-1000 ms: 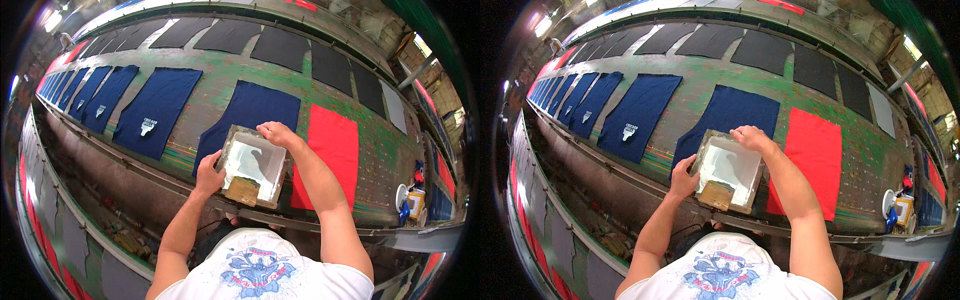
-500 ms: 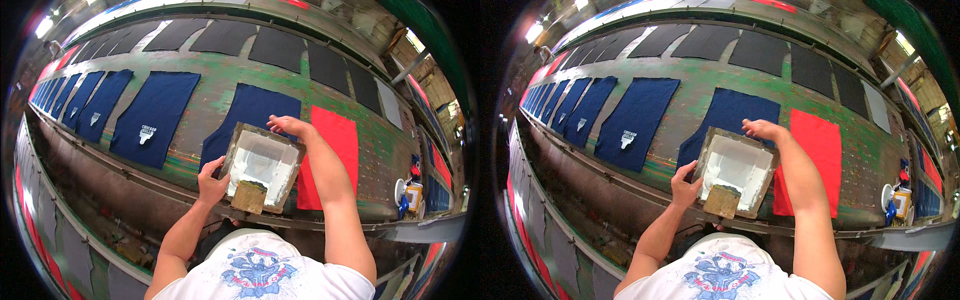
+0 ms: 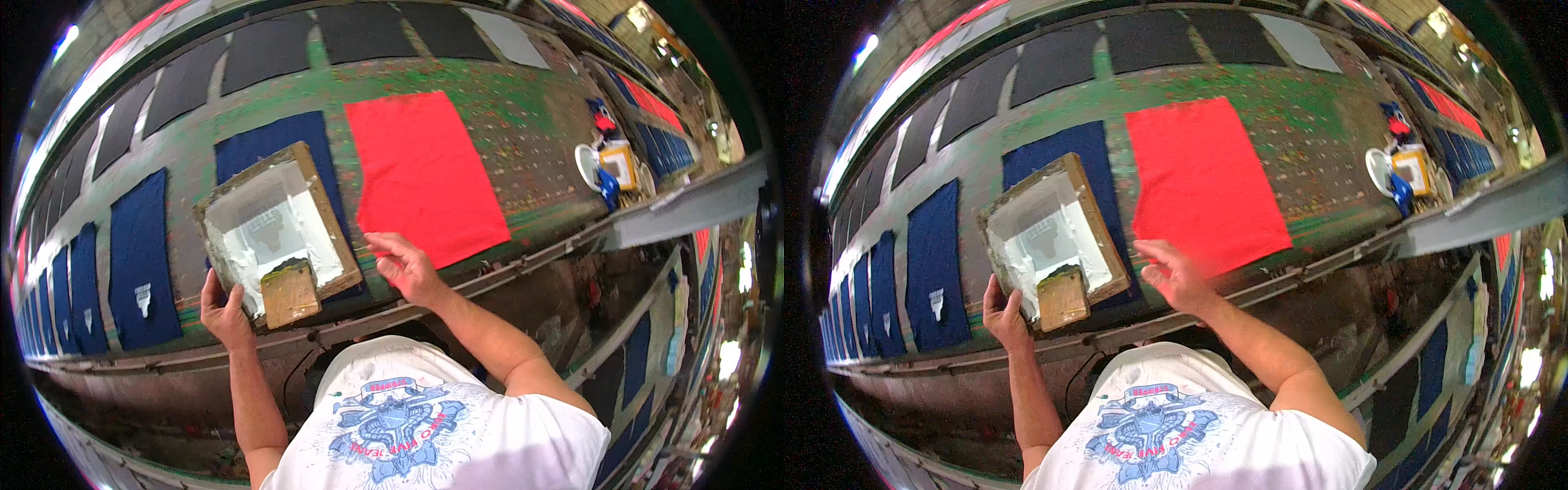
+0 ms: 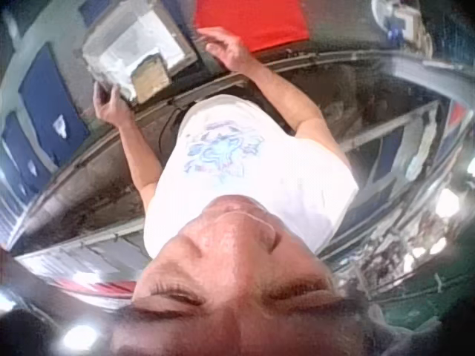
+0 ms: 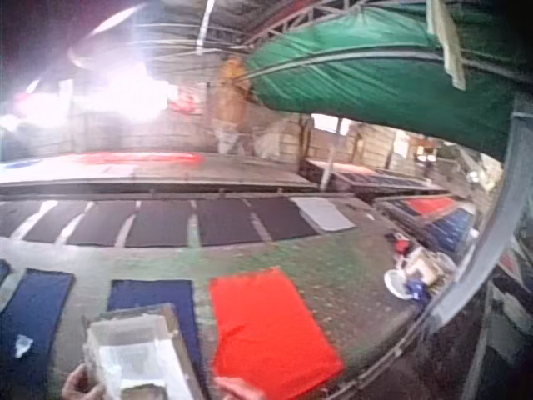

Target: The person folds a red t-shirt and then uses a squeegee to apply white ink through a screen printing frame onto several t-shirts laid out on a long table. The shirts include gray, black, and blue colors, and the person moves along the table to print each one.

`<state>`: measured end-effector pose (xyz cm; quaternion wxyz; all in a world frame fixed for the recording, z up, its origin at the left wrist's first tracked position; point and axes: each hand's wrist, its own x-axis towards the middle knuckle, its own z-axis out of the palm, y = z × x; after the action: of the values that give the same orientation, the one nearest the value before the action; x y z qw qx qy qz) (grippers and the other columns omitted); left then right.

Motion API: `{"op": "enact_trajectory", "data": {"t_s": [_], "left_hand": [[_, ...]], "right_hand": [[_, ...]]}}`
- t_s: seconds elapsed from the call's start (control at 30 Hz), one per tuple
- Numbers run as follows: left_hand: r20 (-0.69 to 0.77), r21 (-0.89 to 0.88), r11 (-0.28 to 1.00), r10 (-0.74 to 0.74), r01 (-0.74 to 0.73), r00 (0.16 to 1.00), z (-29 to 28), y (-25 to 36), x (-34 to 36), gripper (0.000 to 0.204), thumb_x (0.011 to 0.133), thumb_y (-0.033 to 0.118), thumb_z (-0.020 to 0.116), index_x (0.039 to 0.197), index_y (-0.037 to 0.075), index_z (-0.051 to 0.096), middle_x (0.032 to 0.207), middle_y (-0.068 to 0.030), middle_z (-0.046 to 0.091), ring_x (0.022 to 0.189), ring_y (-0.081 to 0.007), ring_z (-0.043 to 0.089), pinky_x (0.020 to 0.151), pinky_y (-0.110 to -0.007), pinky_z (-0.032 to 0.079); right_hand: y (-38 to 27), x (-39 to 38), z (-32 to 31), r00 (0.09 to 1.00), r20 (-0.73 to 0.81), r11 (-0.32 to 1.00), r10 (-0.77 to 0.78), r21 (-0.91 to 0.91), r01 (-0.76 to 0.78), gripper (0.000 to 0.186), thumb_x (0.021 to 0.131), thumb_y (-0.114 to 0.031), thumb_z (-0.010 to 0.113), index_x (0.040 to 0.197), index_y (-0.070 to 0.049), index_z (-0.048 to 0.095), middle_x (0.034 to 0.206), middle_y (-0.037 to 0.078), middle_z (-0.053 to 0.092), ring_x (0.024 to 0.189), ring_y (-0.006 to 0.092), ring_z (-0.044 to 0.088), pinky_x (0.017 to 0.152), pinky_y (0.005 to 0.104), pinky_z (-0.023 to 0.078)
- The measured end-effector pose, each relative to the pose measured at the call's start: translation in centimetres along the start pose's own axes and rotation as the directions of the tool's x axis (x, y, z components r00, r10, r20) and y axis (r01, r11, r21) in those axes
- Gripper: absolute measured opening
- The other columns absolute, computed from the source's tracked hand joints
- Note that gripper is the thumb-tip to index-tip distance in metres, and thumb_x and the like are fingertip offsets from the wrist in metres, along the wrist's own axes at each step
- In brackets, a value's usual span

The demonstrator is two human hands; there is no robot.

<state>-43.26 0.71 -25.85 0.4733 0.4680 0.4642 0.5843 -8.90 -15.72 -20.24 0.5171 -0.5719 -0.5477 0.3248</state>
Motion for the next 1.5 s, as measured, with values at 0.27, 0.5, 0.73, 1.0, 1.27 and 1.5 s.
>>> {"op": "enact_trajectory", "data": {"t_s": [0.27,0.5,0.73,1.0,1.27,1.5], "left_hand": [[0.142,0.105,0.991,0.070,-0.085,0.987,14.4,1.2,-7.1,0.068,0.088,-0.013,0.079,0.154,-0.002,0.066,0.143,-0.0125,0.075,0.122,-0.0195,0.071,0.108,-0.034,0.056],[0.254,0.142,0.977,0.121,-0.161,0.960,26.6,-0.4,-14.3,0.058,0.084,-0.011,0.075,0.140,0.005,0.078,0.154,-0.0143,0.064,0.134,-0.0206,0.066,0.109,-0.033,0.053],[0.261,0.089,0.996,-0.002,-0.022,0.965,30.5,-3.7,-18.3,0.048,0.084,-0.014,0.073,0.130,0.001,0.079,0.154,-0.0179,0.062,0.143,-0.0264,0.063,0.120,-0.038,0.050],[0.275,-0.001,0.999,-0.040,0.041,0.961,30.6,-4.7,-19.3,0.043,0.085,-0.017,0.074,0.125,-0.003,0.077,0.159,-0.0212,0.066,0.141,-0.0270,0.066,0.120,-0.039,0.052],[0.265,-0.007,0.992,-0.122,0.128,0.956,31.1,-5.2,-19.4,0.040,0.086,-0.018,0.074,0.123,-0.005,0.076,0.159,-0.0225,0.065,0.141,-0.0267,0.066,0.120,-0.039,0.051],[0.256,-0.017,0.995,-0.089,0.096,0.963,31.3,-5.7,-19.7,0.038,0.084,-0.015,0.074,0.120,-0.003,0.077,0.158,-0.0229,0.067,0.140,-0.0271,0.067,0.120,-0.039,0.051]], "right_hand": [[-1.0,-4.8,-11.1,0.962,-0.090,0.965,0.258,-0.025,-0.262,0.054,0.108,-0.017,0.077,0.156,0.003,0.062,0.138,0.013,0.074,0.126,0.0213,0.072,0.108,0.0355,0.058],[0.6,-7.2,-24.1,0.945,-0.121,0.950,0.304,-0.037,-0.310,0.063,0.103,-0.021,0.080,0.157,0.006,0.060,0.151,0.021,0.072,0.137,0.0255,0.071,0.117,0.0389,0.054],[3.7,-10.1,-29.2,0.938,-0.039,0.920,0.345,-0.184,-0.346,0.066,0.107,-0.023,0.080,0.162,0.003,0.055,0.140,0.019,0.076,0.120,0.0197,0.073,0.103,0.0369,0.060],[3.6,-11.3,-30.1,0.928,-0.026,0.908,0.373,-0.198,-0.370,0.066,0.103,-0.019,0.084,0.161,0.000,0.058,0.138,0.021,0.077,0.118,0.0231,0.076,0.100,0.0377,0.061],[3.2,-11.2,-30.1,0.928,-0.043,0.905,0.370,-0.209,-0.371,0.064,0.099,-0.024,0.085,0.155,-0.001,0.064,0.144,0.022,0.074,0.127,0.0337,0.073,0.106,0.0448,0.059],[0.7,-11.6,-25.4,0.982,0.109,0.721,-0.153,-0.667,0.187,0.054,0.089,-0.024,0.089,0.138,-0.007,0.073,0.150,0.018,0.066,0.137,0.0397,0.063,0.116,0.0511,0.050]]}}
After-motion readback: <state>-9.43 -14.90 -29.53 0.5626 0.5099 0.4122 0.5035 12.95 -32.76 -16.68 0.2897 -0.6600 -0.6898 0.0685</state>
